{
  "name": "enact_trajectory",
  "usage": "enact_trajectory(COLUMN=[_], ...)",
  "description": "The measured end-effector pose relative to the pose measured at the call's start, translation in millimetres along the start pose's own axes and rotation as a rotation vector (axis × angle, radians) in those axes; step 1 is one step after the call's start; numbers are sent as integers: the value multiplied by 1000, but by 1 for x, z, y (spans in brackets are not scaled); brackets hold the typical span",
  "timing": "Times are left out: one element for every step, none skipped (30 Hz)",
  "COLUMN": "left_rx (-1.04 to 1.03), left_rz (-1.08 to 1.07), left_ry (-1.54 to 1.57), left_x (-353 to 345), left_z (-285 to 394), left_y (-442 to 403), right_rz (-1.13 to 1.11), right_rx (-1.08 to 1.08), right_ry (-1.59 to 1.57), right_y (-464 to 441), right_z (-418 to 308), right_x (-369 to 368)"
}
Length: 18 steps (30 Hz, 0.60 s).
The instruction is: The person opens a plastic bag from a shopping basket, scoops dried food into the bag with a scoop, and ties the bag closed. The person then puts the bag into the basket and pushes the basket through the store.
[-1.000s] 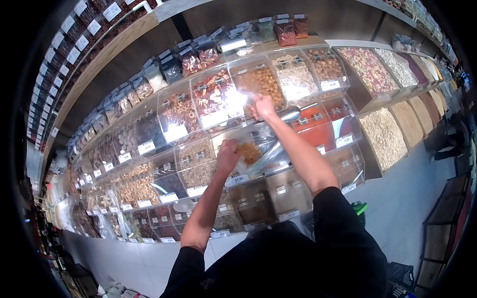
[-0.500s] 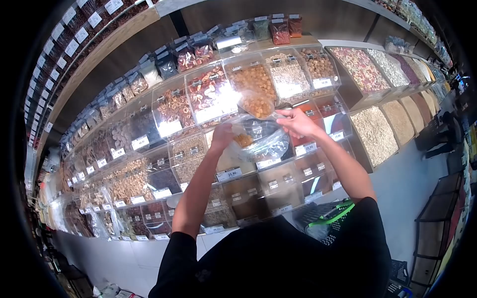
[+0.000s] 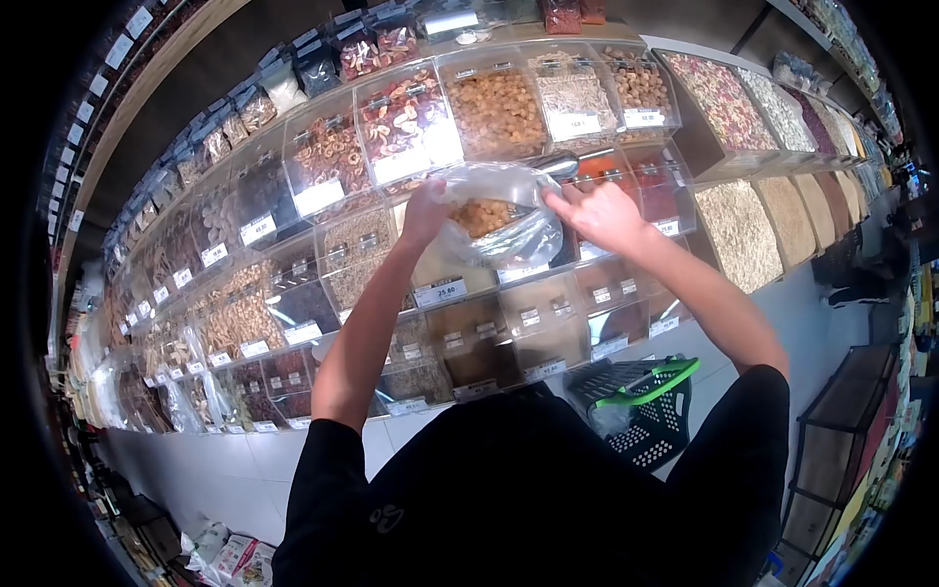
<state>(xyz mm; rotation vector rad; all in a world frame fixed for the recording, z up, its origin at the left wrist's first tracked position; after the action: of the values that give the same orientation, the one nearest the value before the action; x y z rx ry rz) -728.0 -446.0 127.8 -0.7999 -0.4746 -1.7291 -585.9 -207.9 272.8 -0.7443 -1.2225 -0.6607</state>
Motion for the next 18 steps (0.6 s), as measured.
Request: enact_trajectory(left_rx=[20,7,-8,-22,-16,-10,-3,-5,-9,-17,-14,-13,-13,-14,-12,-7,-10,-16], left_rz=[-38,-3,34,75,77,77,73,91,105,117,106,95,83,93,98,100,96,98], left_ry=[-37,-25,-11,5,21,39,55,106,154,201,170,137,101,104,107,112,104,99], left_x=[-3,0,3,5,4,2,0,-4,-8,-12,-16,-17,-18,-14,-6,-2,-1,0], left_z=[-6,-5,-4,-2,-5,-8,-11,-16,-22,-27,-31,-34,-37,-34,-26,-21,-20,-20], left_y=[-1,2,9,15,16,17,18,19,20,20,19,19,17,18,22,27,29,27], right_rz=[-31,-62,-56,-9,39,85,145,-10,-100,-187,-249,-309,-374,-378,-416,-458,-554,-648], right_rx=[26,50,-6,-119,-230,-342,-502,-791,-899,-1009,-1057,-1101,-1120,-1224,-1235,-1247,-1228,-1204], right_ry=[15,33,-103,-265,-425,-584,-807,-1082,-1231,-1380,-1491,-1604,-1606,-1581,-1522,-1462,-1496,-1525], right_y=[1,1,-1,-4,-7,-10,-14,-21,-21,-22,-27,-32,-37,-42,-51,-58,-68,-80], right_z=[-5,-10,-9,0,10,20,35,37,51,65,70,74,86,95,102,109,118,112], right_x=[-3,-3,2,9,14,20,24,40,28,18,20,23,14,14,21,23,14,16])
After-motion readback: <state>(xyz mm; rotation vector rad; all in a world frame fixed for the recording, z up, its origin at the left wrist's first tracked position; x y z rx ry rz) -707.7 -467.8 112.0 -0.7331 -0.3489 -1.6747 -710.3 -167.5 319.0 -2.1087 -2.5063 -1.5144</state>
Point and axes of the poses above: each hand's wrist, its own y-axis away from the middle knuckle, its own x-axis out of the back of the hand, z = x × y, the point moved 6 cm from there along -y, towards the middle knuckle, and after that the axes turned 11 degrees about -y, right-handed, at the moved point
